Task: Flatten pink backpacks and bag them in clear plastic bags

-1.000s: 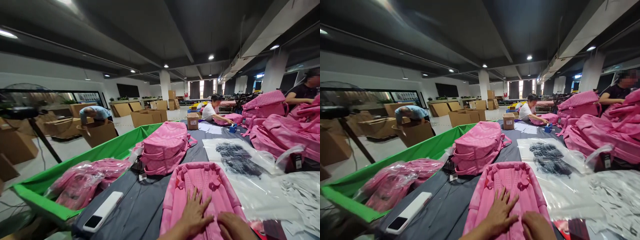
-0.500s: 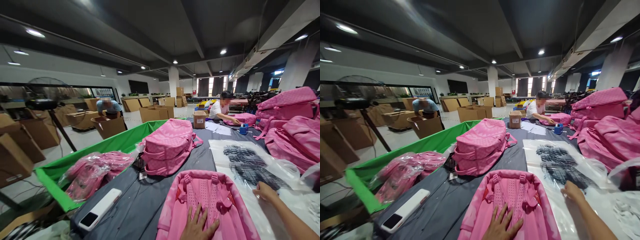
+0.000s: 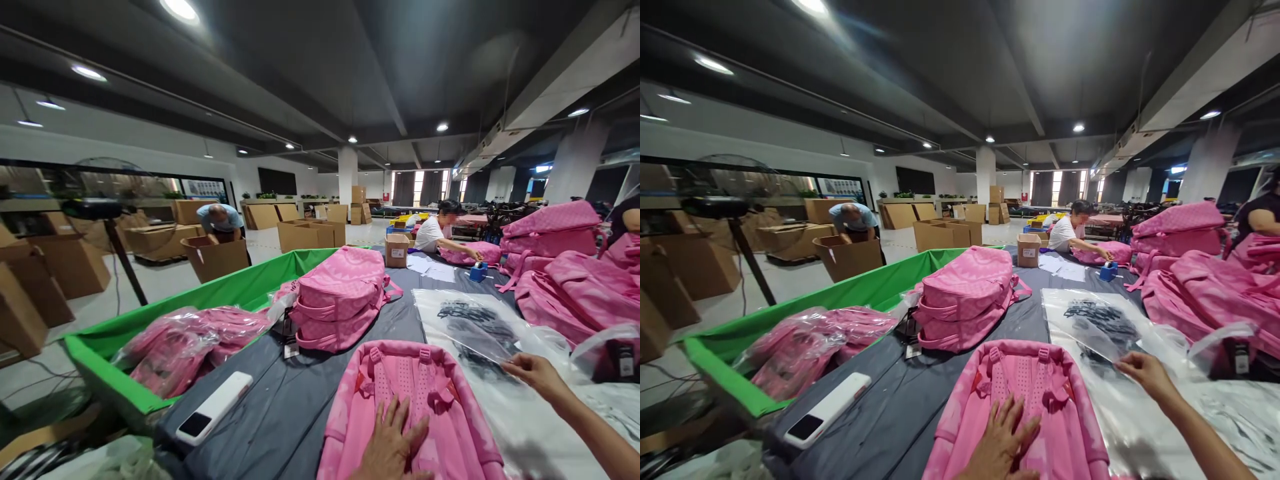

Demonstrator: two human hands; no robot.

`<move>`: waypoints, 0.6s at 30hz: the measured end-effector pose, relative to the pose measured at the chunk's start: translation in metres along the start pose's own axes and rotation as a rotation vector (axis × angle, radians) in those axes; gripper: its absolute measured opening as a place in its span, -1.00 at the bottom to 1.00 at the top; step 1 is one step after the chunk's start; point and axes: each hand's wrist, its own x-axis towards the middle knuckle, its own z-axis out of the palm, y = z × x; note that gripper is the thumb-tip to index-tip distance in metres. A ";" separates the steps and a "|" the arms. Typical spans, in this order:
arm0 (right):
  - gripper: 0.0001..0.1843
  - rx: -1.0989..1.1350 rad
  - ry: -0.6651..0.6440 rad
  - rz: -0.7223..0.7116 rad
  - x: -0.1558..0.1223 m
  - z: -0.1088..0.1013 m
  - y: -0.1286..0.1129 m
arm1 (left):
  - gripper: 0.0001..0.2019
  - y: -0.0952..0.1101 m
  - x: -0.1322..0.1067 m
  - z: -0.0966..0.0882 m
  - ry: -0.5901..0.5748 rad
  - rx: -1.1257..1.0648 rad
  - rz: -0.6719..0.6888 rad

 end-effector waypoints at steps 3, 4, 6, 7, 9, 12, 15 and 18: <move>-0.45 0.006 -0.020 -0.109 -0.020 0.038 -0.039 | -0.30 0.020 0.011 -0.016 0.114 -0.203 -0.048; -0.45 0.007 -0.053 -0.143 -0.029 0.055 -0.050 | -0.36 0.031 0.018 -0.022 0.173 -0.324 -0.080; -0.46 0.005 -0.145 -0.206 -0.046 0.091 -0.067 | -0.40 0.055 0.036 -0.035 0.309 -0.637 -0.184; -0.47 0.001 -0.188 -0.233 -0.055 0.108 -0.073 | -0.39 0.066 0.046 -0.041 0.377 -0.809 -0.246; -0.51 -0.010 -0.247 -0.274 -0.070 0.134 -0.082 | -0.34 0.079 0.062 -0.049 0.486 -1.084 -0.341; -0.55 -0.021 -0.281 -0.307 -0.082 0.151 -0.089 | -0.34 0.069 0.067 -0.056 0.609 -1.057 -0.476; -0.57 -0.025 -0.201 -0.308 -0.078 0.150 -0.088 | -0.44 0.034 0.046 -0.062 0.646 -0.812 -0.618; -0.59 -0.030 0.017 -0.254 -0.066 0.151 -0.083 | -0.62 0.007 0.012 -0.069 0.613 -0.698 -0.702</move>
